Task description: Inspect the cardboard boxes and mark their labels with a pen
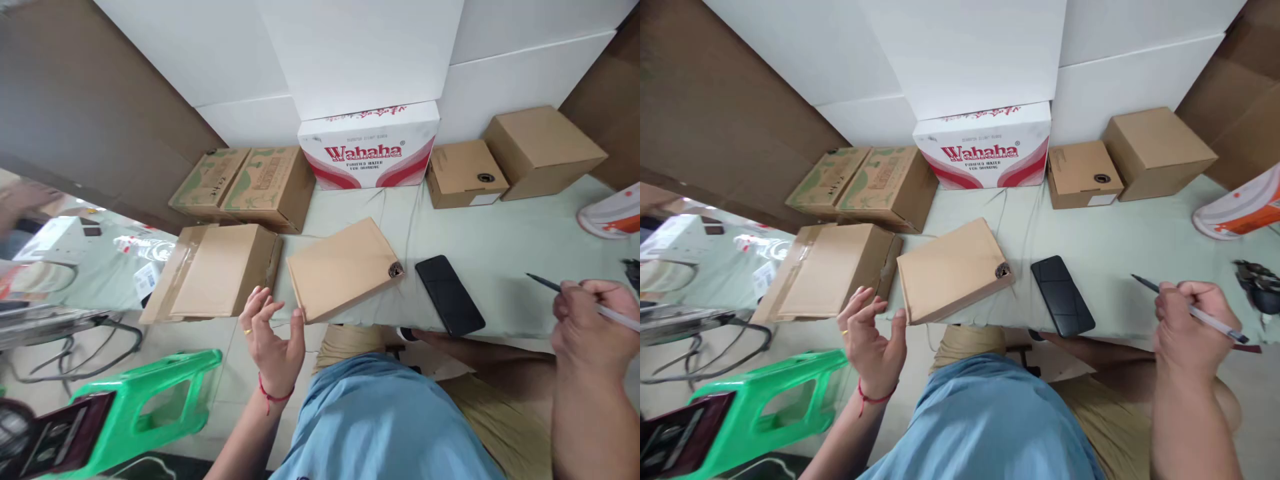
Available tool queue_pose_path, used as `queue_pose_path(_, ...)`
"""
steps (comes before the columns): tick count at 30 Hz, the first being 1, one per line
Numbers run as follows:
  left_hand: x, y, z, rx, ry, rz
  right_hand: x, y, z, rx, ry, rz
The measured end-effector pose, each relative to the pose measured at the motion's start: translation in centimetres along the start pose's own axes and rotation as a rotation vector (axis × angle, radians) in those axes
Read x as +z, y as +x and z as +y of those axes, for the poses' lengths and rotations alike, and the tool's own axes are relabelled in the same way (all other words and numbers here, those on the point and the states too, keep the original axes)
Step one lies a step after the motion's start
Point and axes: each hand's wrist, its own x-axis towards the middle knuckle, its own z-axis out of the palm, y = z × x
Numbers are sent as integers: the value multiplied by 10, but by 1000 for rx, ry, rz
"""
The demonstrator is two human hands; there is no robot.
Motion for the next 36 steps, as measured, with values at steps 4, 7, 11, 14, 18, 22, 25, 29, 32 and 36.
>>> queue_pose_path(4, 19, 21, 40, 417, -66, -242, 48, -30, -38, 164, 300, 51)
queue_pose_path(7, 45, 38, 58, 519, -40, -492, 79, -50, -57, 217, 315, -176)
queue_pose_path(11, 74, 47, 57, 584, 113, -702, 104, -70, -65, 146, 297, -359)
queue_pose_path(14, 80, 46, 50, 620, 143, -683, 118, -78, -66, 53, 181, -468)
queue_pose_path(18, 77, 45, 47, 623, 96, -652, 135, -82, -68, -91, 2, -513)
queue_pose_path(22, 77, 46, 48, 616, 78, -644, 147, -80, -68, -221, -93, -512)
queue_pose_path(25, 77, 46, 49, 611, 73, -638, 153, -79, -68, -256, -135, -495)
queue_pose_path(29, 78, 45, 48, 616, 71, -628, 155, -80, -70, -269, -165, -486)
queue_pose_path(32, 79, 44, 47, 625, 72, -612, 154, -80, -72, -256, -138, -517)
queue_pose_path(36, 79, 43, 48, 643, 76, -593, 151, -79, -71, -209, -114, -543)
